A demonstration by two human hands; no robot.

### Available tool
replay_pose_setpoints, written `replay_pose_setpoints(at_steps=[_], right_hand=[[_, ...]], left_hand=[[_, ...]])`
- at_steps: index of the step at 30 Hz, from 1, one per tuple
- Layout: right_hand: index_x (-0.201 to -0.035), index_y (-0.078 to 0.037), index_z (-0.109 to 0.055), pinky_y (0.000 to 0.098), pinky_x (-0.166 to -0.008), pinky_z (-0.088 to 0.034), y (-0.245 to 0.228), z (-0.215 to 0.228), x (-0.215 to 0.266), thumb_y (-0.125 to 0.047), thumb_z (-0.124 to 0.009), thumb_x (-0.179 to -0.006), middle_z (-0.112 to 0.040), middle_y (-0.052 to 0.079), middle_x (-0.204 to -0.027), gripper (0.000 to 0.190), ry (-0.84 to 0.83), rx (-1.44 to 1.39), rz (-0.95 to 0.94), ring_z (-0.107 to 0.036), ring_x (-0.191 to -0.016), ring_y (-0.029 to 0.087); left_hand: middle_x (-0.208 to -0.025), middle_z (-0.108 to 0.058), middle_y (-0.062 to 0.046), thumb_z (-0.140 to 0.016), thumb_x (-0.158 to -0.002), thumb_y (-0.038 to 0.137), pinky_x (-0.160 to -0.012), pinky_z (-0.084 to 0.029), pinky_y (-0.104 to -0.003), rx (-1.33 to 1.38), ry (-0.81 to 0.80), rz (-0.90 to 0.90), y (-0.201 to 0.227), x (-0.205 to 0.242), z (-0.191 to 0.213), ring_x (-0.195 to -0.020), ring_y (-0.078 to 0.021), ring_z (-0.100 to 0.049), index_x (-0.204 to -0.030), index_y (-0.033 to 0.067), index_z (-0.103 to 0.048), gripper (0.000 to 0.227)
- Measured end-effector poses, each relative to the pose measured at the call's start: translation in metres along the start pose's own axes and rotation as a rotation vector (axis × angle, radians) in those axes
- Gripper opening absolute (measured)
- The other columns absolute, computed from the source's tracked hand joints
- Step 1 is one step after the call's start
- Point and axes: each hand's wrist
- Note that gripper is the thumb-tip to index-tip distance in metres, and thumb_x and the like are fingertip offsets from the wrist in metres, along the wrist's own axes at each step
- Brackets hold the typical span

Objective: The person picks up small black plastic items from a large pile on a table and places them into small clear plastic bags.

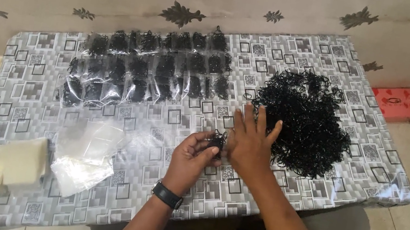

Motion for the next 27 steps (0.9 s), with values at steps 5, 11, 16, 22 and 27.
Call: replay_pose_setpoints(at_steps=[5, 11, 16, 22, 27], right_hand=[[-0.144, -0.005, -0.057, 0.0838, -0.105, -0.004, 0.012, -0.008, -0.017, -0.037, -0.051, -0.102, -0.048, 0.024, -0.153, 0.053, -0.107, 0.052, 0.022, -0.026, -0.150, 0.051], [-0.126, -0.002, -0.069, 0.0833, -0.106, -0.008, 0.019, -0.029, -0.009, -0.045, -0.062, -0.095, -0.067, 0.022, -0.125, 0.053, 0.143, 0.165, -0.027, -0.047, -0.138, 0.050], [-0.123, -0.006, -0.071, 0.0804, -0.109, -0.008, 0.015, -0.022, -0.003, -0.032, -0.059, -0.099, -0.065, 0.019, -0.128, 0.037, 0.144, 0.084, -0.005, -0.047, -0.139, 0.046], [-0.125, -0.011, -0.070, 0.0754, -0.114, -0.008, 0.017, -0.023, -0.001, -0.035, -0.062, -0.099, -0.064, 0.013, -0.131, 0.037, 0.068, 0.012, -0.103, -0.047, -0.141, 0.039], [-0.124, -0.011, -0.072, 0.0731, -0.114, -0.010, 0.017, -0.024, 0.000, -0.034, -0.064, -0.098, -0.065, 0.013, -0.130, 0.035, 0.062, 0.000, -0.129, -0.049, -0.140, 0.037]], left_hand=[[-0.102, -0.075, -0.022, -0.075, -0.084, 0.000, -0.067, -0.069, -0.037, -0.016, 0.025, -0.035, -0.002, 0.002, -0.003, -0.084, -0.0278, -0.076, -0.122, -0.0024, -0.064, 0.039], [-0.102, -0.075, -0.022, -0.075, -0.085, 0.001, -0.067, -0.069, -0.039, -0.023, 0.042, -0.069, -0.002, 0.001, -0.002, -0.086, -0.0275, -0.076, -0.120, -0.0023, -0.065, 0.037], [-0.103, -0.073, -0.020, -0.074, -0.086, 0.002, -0.066, -0.069, -0.037, 0.006, 0.106, -0.063, 0.003, -0.001, -0.002, -0.087, -0.0290, -0.076, -0.116, -0.0020, -0.066, 0.031], [-0.102, -0.071, -0.016, -0.079, -0.084, 0.009, -0.076, -0.066, -0.039, -0.157, 0.232, -0.204, 0.030, -0.021, 0.025, -0.094, -0.0258, -0.072, -0.108, 0.0010, -0.069, 0.027], [-0.105, -0.074, -0.014, -0.076, -0.088, 0.013, -0.077, -0.060, -0.039, -0.638, 0.354, -0.367, 0.077, -0.049, 0.084, -0.099, -0.0295, -0.072, -0.121, 0.0072, -0.067, 0.034]])
Point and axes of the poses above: each hand's wrist, its own x-axis away from the middle knuckle, its own z-axis out of the back of the hand, y = z × x
